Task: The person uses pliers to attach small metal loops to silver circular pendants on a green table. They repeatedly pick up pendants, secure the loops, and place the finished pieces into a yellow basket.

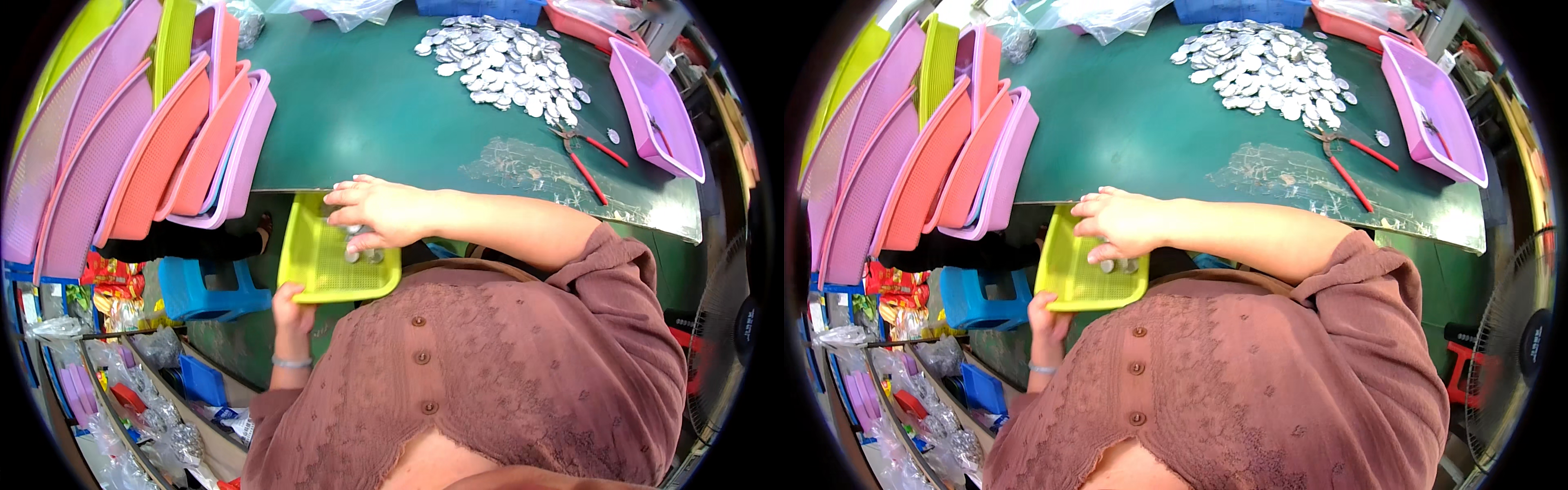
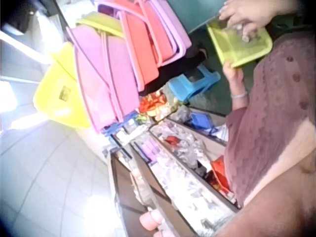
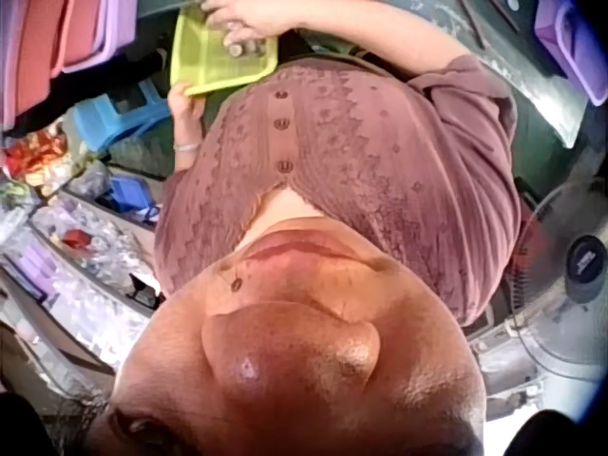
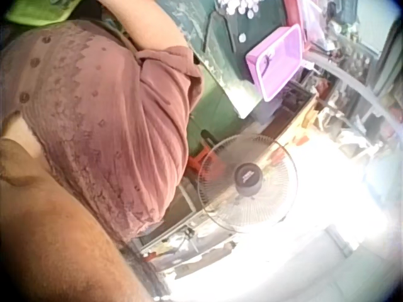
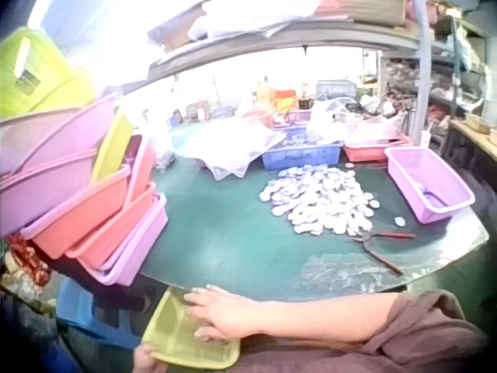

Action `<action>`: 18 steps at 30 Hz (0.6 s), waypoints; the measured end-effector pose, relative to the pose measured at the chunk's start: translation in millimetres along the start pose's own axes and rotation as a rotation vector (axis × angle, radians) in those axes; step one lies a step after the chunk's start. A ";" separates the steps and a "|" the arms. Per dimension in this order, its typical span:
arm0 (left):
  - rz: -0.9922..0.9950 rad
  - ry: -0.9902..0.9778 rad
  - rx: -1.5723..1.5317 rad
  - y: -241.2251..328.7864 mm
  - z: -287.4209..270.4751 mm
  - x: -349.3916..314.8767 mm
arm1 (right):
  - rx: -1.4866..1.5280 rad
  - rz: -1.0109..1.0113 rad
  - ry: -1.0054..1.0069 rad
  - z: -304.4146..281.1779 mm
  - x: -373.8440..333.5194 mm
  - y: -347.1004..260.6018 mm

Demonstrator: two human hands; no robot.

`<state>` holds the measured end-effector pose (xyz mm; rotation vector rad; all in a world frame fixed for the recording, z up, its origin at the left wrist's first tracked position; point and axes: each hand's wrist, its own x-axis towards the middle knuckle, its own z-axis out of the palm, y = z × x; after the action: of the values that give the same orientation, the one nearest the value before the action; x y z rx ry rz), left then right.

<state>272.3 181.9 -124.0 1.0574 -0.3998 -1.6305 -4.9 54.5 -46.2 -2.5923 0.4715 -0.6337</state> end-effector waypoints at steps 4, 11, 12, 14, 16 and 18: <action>0.145 0.144 0.122 47.5 -32.7 -70.6 | 0.027 0.099 0.071 -27.9 -22.7 14.3; 0.288 0.200 0.224 121.8 2.2 -182.5 | -0.008 0.273 0.107 -66.4 -76.1 45.2; 0.296 0.188 0.225 126.7 10.5 -184.6 | -0.030 0.286 0.115 -73.7 -81.0 48.3; 0.270 0.100 0.224 134.7 18.9 -171.5 | -0.044 0.365 0.136 -88.8 -91.8 53.8; 0.286 0.090 0.216 136.8 23.0 -151.8 | -0.071 0.385 0.188 -101.5 -101.6 60.3; 0.264 0.030 0.129 129.8 45.9 -120.2 | -0.090 0.431 0.193 -115.1 -109.0 61.5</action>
<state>314.2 233.9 46.1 1.0747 -0.6048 -1.3669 -167.3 10.4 -21.7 -2.4025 1.1051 -0.7215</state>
